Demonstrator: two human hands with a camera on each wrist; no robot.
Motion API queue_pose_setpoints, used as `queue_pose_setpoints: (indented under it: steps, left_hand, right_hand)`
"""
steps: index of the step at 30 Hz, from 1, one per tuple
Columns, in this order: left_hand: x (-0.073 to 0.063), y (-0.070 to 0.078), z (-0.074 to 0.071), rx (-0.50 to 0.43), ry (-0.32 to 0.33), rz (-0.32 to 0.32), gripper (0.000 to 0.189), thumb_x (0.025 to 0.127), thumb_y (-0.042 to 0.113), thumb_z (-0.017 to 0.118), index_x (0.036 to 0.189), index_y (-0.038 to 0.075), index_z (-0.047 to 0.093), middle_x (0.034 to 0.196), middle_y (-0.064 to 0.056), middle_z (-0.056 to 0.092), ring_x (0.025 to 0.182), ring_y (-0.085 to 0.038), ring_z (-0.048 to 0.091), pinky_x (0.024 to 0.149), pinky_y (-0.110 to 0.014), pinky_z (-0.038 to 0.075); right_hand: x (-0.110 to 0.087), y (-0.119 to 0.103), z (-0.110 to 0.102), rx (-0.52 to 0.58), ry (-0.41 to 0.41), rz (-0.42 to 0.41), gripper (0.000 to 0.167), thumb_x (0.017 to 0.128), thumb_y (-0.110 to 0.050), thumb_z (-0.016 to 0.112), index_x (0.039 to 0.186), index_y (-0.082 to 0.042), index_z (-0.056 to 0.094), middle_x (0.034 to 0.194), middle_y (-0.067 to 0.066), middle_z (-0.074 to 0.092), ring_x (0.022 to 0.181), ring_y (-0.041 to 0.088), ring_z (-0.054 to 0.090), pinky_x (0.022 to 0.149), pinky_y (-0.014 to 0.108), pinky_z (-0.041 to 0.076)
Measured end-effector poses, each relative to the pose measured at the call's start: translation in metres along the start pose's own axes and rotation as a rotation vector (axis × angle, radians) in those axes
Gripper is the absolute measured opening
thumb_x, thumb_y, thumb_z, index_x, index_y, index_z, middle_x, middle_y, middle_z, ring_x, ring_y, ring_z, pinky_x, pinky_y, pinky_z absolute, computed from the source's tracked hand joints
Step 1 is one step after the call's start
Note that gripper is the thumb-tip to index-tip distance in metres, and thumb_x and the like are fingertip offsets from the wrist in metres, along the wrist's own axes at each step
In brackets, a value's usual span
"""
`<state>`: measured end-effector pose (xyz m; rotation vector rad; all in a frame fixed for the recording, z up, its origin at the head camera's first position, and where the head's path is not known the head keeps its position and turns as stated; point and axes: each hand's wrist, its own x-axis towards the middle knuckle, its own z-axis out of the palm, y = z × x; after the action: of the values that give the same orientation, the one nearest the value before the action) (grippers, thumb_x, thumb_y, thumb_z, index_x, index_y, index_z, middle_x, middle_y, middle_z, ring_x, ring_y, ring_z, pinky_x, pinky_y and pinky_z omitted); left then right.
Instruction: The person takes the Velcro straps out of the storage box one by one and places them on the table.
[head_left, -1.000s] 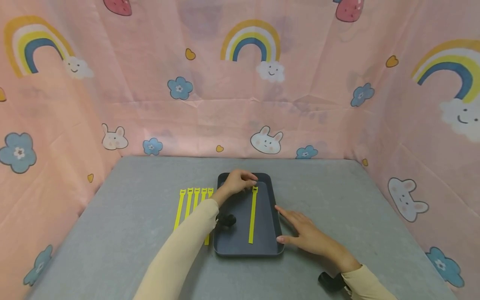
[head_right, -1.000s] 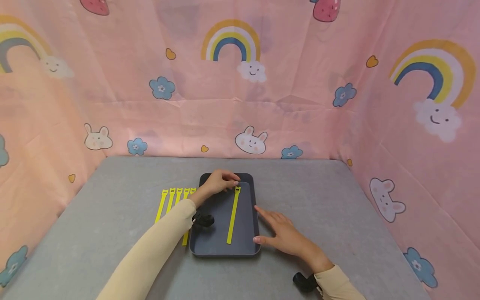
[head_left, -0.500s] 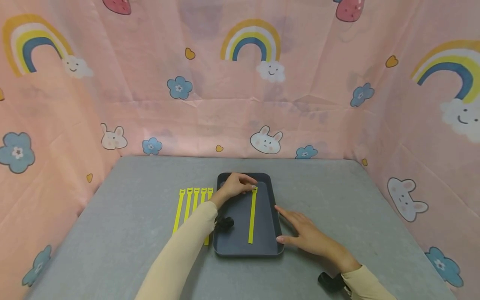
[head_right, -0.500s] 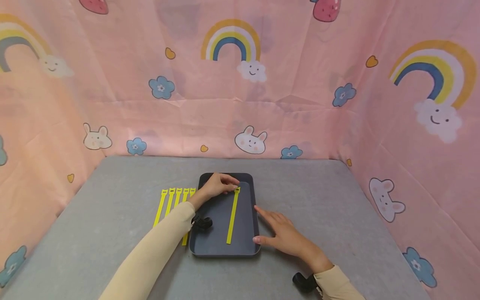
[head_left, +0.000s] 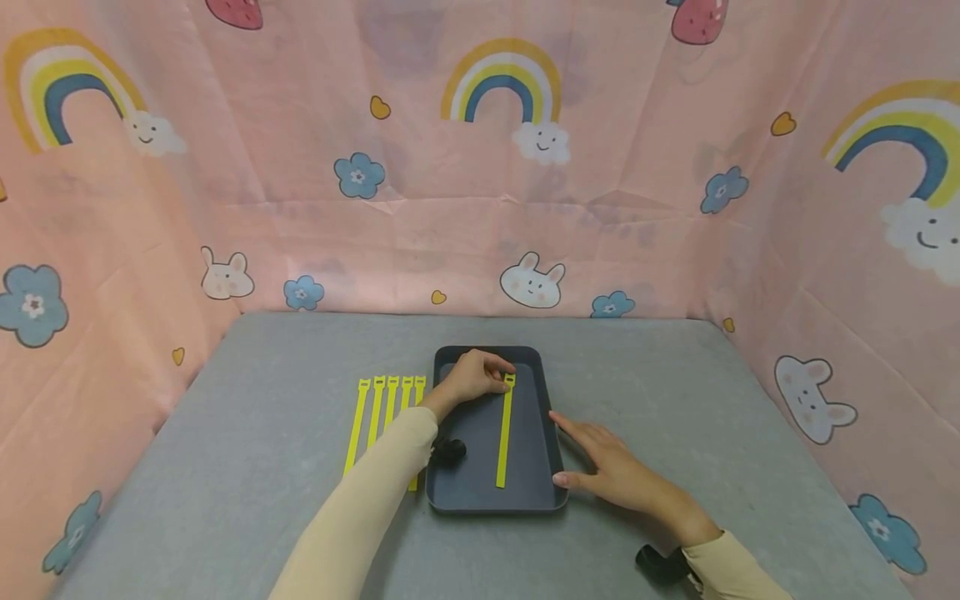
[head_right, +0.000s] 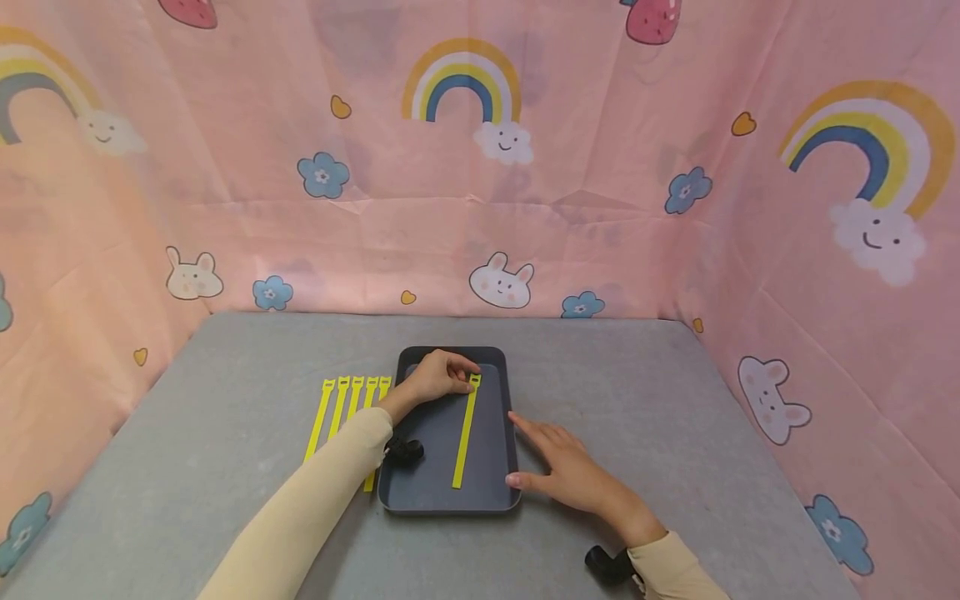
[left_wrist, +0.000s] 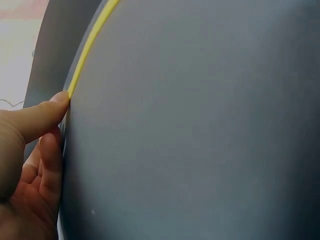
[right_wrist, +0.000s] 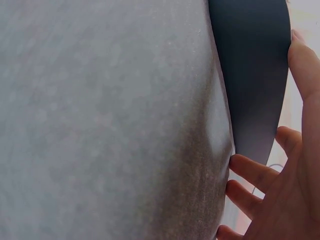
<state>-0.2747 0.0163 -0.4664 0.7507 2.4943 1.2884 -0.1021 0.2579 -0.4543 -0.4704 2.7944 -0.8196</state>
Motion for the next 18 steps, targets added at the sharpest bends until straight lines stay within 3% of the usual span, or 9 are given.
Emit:
queue_pose_setpoints:
  steps: [8, 18]
  left_hand:
    - [0.0017, 0.0010, 0.0009, 0.095, 0.013, 0.042, 0.026, 0.085, 0.015, 0.078, 0.110, 0.010, 0.076, 0.082, -0.007, 0.069, 0.066, -0.008, 0.054, 0.061, -0.020, 0.043]
    - [0.0029, -0.0056, 0.0046, 0.088, 0.053, 0.058, 0.027, 0.084, 0.019, 0.080, 0.109, 0.012, 0.074, 0.079, -0.004, 0.066, 0.064, -0.008, 0.053, 0.059, -0.020, 0.042]
  right_hand:
    - [-0.0002, 0.0006, -0.0001, -0.003, 0.015, -0.025, 0.088, 0.088, -0.058, 0.065, 0.158, -0.031, 0.022, 0.157, 0.013, 0.040, 0.142, 0.045, 0.037, 0.105, 0.073, 0.028]
    - [-0.0009, 0.0001, 0.0011, -0.010, 0.015, -0.016, 0.087, 0.088, -0.057, 0.066, 0.158, -0.032, 0.022, 0.156, 0.013, 0.041, 0.142, 0.044, 0.038, 0.106, 0.072, 0.028]
